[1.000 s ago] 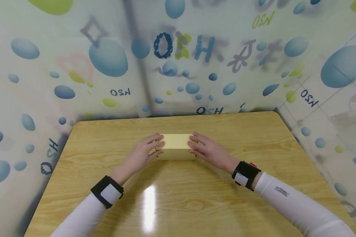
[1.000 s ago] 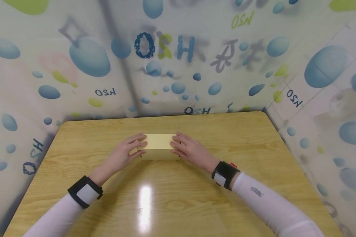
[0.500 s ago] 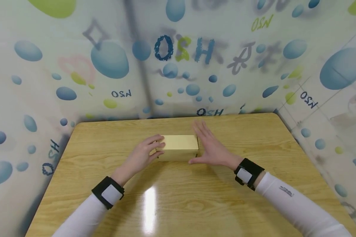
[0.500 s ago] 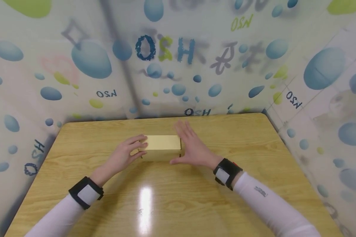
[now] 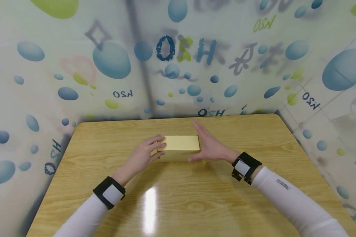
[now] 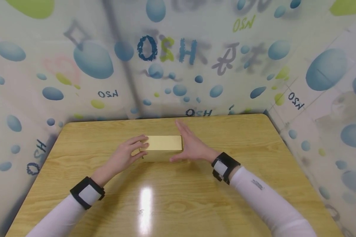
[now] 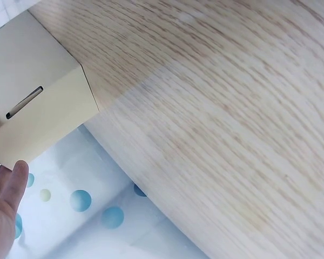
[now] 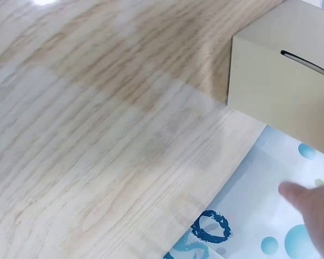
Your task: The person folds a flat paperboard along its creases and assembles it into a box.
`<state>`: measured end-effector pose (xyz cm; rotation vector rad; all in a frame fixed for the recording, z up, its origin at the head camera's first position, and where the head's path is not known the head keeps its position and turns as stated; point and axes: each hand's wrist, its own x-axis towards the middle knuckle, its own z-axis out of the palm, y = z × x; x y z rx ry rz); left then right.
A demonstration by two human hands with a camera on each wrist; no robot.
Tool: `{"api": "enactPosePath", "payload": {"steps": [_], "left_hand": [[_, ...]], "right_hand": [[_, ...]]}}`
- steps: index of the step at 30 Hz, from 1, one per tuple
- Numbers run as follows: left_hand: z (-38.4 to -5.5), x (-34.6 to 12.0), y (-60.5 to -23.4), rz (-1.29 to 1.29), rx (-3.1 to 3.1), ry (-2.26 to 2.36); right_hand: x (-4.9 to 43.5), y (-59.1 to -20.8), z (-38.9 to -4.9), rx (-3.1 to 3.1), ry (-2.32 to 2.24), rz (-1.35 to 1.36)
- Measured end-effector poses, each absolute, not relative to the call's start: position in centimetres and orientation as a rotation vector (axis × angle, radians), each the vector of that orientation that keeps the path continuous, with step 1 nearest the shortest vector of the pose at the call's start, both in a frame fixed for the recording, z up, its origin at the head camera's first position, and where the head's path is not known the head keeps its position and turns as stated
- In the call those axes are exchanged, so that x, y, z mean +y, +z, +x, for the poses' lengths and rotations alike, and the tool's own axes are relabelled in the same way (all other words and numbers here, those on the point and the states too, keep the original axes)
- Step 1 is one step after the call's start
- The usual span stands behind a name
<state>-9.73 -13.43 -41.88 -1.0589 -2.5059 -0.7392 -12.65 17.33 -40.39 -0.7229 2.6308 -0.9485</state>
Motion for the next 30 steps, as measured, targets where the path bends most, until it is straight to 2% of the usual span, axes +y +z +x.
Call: {"api": "enactPosePath", "payload": {"steps": [14, 23, 30], "left_hand": [[-9.8, -13.4, -42.2, -1.034, -2.552, -0.809], [-10.3, -14.4, -41.0, -0.84, -2.802, -1.374], [-11.6, -14.9, -40.7, -0.823, -2.904, -1.392]], "right_hand": [[16.7, -40.3, -13.6, 2.61, -0.862, -0.742], [16.8, -40.2, -13.7, 2.651, -0.836, -0.778], [16.8, -40.3, -13.7, 2.632, -0.829, -0.768]]}}
